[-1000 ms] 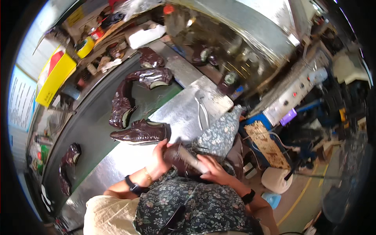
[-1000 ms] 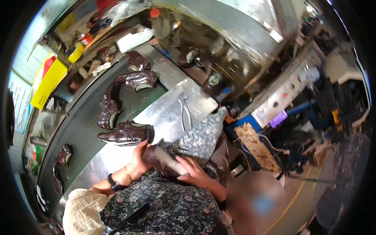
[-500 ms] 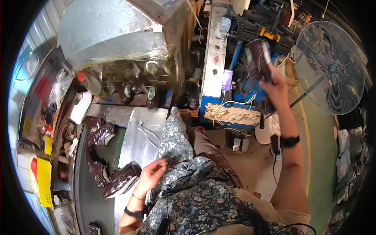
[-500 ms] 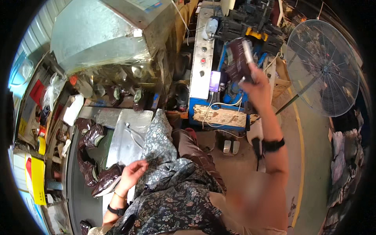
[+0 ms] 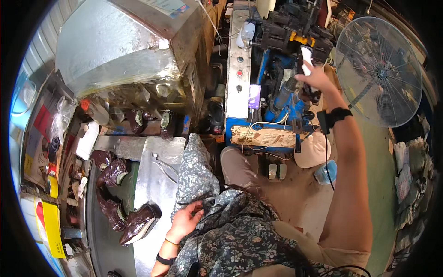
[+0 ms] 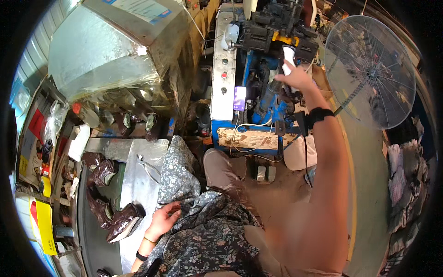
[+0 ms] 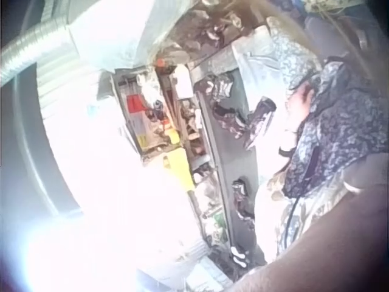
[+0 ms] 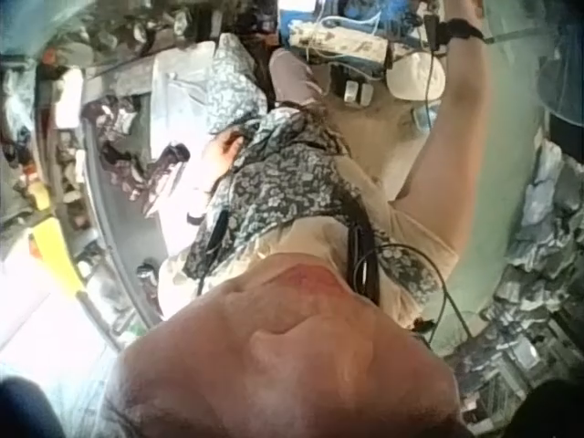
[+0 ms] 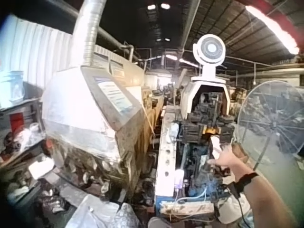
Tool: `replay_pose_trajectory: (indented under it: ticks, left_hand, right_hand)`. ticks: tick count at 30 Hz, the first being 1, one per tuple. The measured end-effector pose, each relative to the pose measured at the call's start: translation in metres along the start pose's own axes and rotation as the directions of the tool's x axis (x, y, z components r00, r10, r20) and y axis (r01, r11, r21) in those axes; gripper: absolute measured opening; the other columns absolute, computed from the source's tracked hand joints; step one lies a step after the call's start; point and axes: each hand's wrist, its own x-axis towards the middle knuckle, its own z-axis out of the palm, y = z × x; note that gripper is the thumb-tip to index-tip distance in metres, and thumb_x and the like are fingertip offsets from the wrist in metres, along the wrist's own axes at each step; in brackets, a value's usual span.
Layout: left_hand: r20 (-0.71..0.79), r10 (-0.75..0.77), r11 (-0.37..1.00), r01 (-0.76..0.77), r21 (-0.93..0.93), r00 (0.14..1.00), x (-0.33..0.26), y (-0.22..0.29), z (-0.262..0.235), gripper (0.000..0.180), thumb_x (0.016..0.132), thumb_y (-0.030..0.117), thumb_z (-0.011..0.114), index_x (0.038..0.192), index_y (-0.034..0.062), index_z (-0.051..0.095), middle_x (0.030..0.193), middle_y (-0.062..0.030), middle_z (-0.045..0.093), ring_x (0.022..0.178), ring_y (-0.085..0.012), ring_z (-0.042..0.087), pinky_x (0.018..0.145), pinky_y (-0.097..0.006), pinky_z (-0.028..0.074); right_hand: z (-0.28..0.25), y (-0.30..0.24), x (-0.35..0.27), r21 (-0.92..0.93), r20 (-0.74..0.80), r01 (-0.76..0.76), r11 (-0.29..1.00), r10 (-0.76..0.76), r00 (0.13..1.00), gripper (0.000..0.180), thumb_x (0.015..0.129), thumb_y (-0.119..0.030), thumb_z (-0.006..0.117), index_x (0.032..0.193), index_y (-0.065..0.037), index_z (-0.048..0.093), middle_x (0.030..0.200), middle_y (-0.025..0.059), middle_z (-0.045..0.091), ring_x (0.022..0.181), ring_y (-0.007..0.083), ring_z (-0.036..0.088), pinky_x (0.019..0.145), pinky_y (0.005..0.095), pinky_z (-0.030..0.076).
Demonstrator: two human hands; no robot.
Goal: Manufacturing and finishing shoes by trimming edges and shaping with tools on a production line.
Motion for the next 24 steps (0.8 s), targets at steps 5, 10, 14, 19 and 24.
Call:
replay_pose_trajectory:
  ticks: [5, 10, 14, 19, 24]
  left_hand:
    - [0.04, 0.04, 0.995, -0.043, 0.085, 0.998, -0.005, 0.023, -0.003, 0.038, 0.09, 0.02, 0.066, 0.123, 0.0034, 0.059, 0.104, -0.0161, 0.07, 0.095, -0.0278, 0.069, 0.08, -0.033, 0.054]
    - [-0.001, 0.044, 0.998, -0.044, -0.051, 0.999, -0.018, 0.005, -0.022, 0.037, 0.09, 0.021, 0.066, 0.124, 0.0069, 0.06, 0.11, -0.0144, 0.068, 0.1, -0.0259, 0.066, 0.086, -0.032, 0.051]
    - [0.007, -0.008, 0.906, 0.005, 0.423, 1.0, 0.001, -0.009, -0.087, 0.037, 0.09, 0.031, 0.064, 0.12, 0.0098, 0.064, 0.11, -0.0157, 0.068, 0.1, -0.0291, 0.066, 0.088, -0.038, 0.051]
    - [-0.217, -0.13, 0.768, 0.237, 0.595, 0.967, 0.037, -0.061, -0.172, 0.056, 0.084, 0.029, 0.066, 0.13, 0.0003, 0.053, 0.13, -0.0215, 0.056, 0.121, -0.035, 0.053, 0.104, -0.04, 0.042]
    - [-0.462, -0.15, 0.363, 0.483, 0.797, 0.874, 0.099, -0.143, -0.239, 0.08, 0.078, 0.016, 0.059, 0.149, 0.0013, 0.025, 0.154, -0.0195, 0.026, 0.143, -0.0355, 0.023, 0.116, -0.04, 0.026]
  right_hand:
    - [0.02, -0.004, -0.033, 0.022, -0.251, 0.091, 0.996, -0.082, 0.965, 0.082, 0.072, -0.049, 0.071, 0.144, -0.026, 0.041, 0.132, 0.0304, 0.044, 0.114, 0.0476, 0.052, 0.096, 0.046, 0.046]
    - [0.016, -0.025, -0.033, 0.197, -0.216, 0.095, 0.976, -0.052, 0.975, 0.072, 0.071, -0.041, 0.072, 0.137, -0.024, 0.051, 0.121, 0.02, 0.056, 0.109, 0.0351, 0.058, 0.093, 0.0452, 0.046]
    - [0.027, 0.01, 0.005, 0.325, -0.223, 0.317, 0.891, -0.254, 0.941, 0.064, 0.077, -0.021, 0.072, 0.136, -0.004, 0.05, 0.124, 0.019, 0.059, 0.111, 0.0263, 0.057, 0.095, 0.0368, 0.044]
    - [0.042, 0.045, 0.071, 0.225, -0.211, 0.291, 0.93, -0.245, 0.946, 0.063, 0.084, -0.024, 0.063, 0.141, -0.005, 0.043, 0.129, 0.0234, 0.055, 0.117, 0.0329, 0.053, 0.101, 0.0365, 0.038]
    - [0.048, 0.084, 0.135, 0.368, -0.096, 0.271, 0.89, -0.253, 0.963, 0.06, 0.088, -0.021, 0.059, 0.143, -0.005, 0.04, 0.136, 0.0208, 0.051, 0.121, 0.0304, 0.05, 0.103, 0.0359, 0.036]
